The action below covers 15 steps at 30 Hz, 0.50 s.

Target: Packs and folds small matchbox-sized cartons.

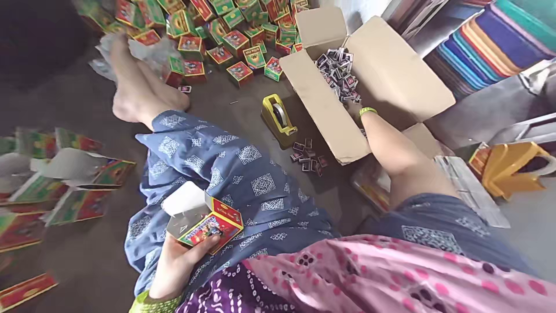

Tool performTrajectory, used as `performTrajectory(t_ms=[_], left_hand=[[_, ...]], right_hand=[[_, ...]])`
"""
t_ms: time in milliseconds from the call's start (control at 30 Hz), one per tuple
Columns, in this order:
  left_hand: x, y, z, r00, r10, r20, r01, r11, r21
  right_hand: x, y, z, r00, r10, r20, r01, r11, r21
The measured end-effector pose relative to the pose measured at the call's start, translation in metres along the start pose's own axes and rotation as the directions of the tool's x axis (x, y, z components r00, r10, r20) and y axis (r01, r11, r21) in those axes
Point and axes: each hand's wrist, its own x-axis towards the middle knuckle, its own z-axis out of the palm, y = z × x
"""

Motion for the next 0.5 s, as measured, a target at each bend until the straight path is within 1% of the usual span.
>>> performTrajectory(t_ms=[33, 67, 100, 133, 167, 233, 300, 333, 367, 400, 433, 500], left_hand=[[0.000, 0.000, 0.000, 1.000, 0.000, -0.003, 0.000, 1.000, -0.003], [-0.001, 0.000, 0.000, 1.000, -0.005, -0.004, 0.005, 1.000, 0.000], [-0.001, 0.000, 0.000, 1.000, -0.015, -0.008, 0.015, 1.000, 0.006], [-0.001, 0.001, 0.000, 1.000, -0.028, -0.012, 0.028, 0.999, 0.025], [-0.001, 0.002, 0.000, 0.999, -0.038, -0.015, 0.038, 0.999, 0.037], [0.001, 0.002, 0.001, 0.999, -0.043, -0.017, 0.044, 0.999, 0.032], [0.000, 0.003, 0.001, 0.999, -0.040, -0.016, 0.041, 0.999, 0.034], [0.000, 0.003, 0.001, 0.999, -0.035, -0.017, 0.036, 0.999, 0.034], [0.001, 0.003, 0.001, 0.999, -0.029, -0.019, 0.030, 0.999, 0.035], [0.001, 0.002, 0.001, 1.000, -0.024, -0.015, 0.025, 0.999, 0.029], [0.000, 0.001, 0.001, 1.000, -0.021, -0.018, 0.021, 1.000, 0.023], [-0.001, 0.000, 0.001, 1.000, -0.022, -0.023, 0.023, 1.000, 0.022]], right_hand=[[-0.015, -0.008, -0.007, 1.000, -0.003, 0.001, 0.003, 1.000, 0.011], [-0.043, -0.022, -0.021, 0.999, 0.007, 0.034, -0.008, 1.000, 0.023], [-0.074, -0.047, -0.053, 0.963, 0.078, 0.259, -0.078, 0.997, -0.010], [-0.100, -0.064, -0.067, 0.949, 0.095, 0.301, -0.100, 0.995, 0.002], [-0.119, -0.075, -0.072, 0.957, 0.101, 0.271, -0.115, 0.993, 0.035], [-0.132, -0.082, -0.074, 0.971, 0.108, 0.212, -0.126, 0.989, 0.077], [-0.121, -0.078, -0.071, 0.969, 0.112, 0.219, -0.133, 0.988, 0.083], [-0.104, -0.069, -0.066, 0.963, 0.107, 0.249, -0.129, 0.989, 0.075], [-0.079, -0.052, -0.054, 0.970, 0.086, 0.229, -0.108, 0.991, 0.083], [-0.047, -0.029, -0.024, 0.999, 0.031, 0.023, -0.034, 0.990, 0.138], [-0.020, -0.014, -0.008, 0.998, 0.021, -0.061, -0.010, 0.985, 0.171], [0.000, -0.007, -0.007, 0.998, 0.062, -0.032, -0.054, 0.975, 0.217]])
